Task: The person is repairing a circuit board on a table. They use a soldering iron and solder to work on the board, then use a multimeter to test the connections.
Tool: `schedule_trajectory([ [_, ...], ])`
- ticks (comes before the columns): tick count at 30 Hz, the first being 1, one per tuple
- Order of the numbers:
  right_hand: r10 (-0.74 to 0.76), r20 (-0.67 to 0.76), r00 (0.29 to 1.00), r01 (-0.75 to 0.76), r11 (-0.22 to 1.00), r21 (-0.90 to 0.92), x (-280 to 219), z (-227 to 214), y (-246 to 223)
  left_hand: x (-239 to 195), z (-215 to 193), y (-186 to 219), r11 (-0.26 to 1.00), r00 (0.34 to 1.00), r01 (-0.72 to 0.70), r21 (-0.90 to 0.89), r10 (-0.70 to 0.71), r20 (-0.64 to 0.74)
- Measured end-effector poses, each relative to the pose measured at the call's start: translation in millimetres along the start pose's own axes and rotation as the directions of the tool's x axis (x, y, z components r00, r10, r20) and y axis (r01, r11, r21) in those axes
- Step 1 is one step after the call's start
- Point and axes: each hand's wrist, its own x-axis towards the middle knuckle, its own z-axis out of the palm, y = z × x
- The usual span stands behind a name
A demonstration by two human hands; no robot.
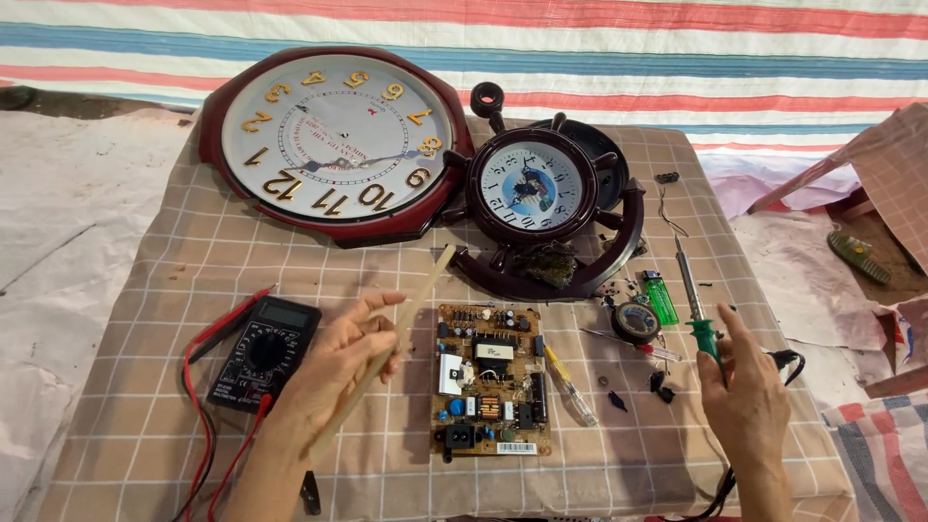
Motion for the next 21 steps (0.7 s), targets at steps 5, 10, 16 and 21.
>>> schedule_trajectory([
  [5,-0.147,-0.129,0.981,0.170,0.968,0.183,-25,-21,-30,-24,31,-6,0.942,0.997,0.081,-0.324,-0.074,0.034],
  [10,-0.211,-0.204,0.956,0.271,0.903,0.333,-66,-34,-82,-41,93,-25,0.896,0.988,0.130,-0.425,-0.083,0.128],
  [16,-0.228,-0.140,0.963,0.264,0.896,0.357,-93,-43,-107,-56,135,-28,0.880,0.989,0.015,-0.475,0.057,0.138],
  [21,-0.121,0.276,0.953,-0.104,0.729,0.676,-93,39,24,-54,139,-40,0.911,0.974,-0.228,-0.345,0.210,-0.090],
])
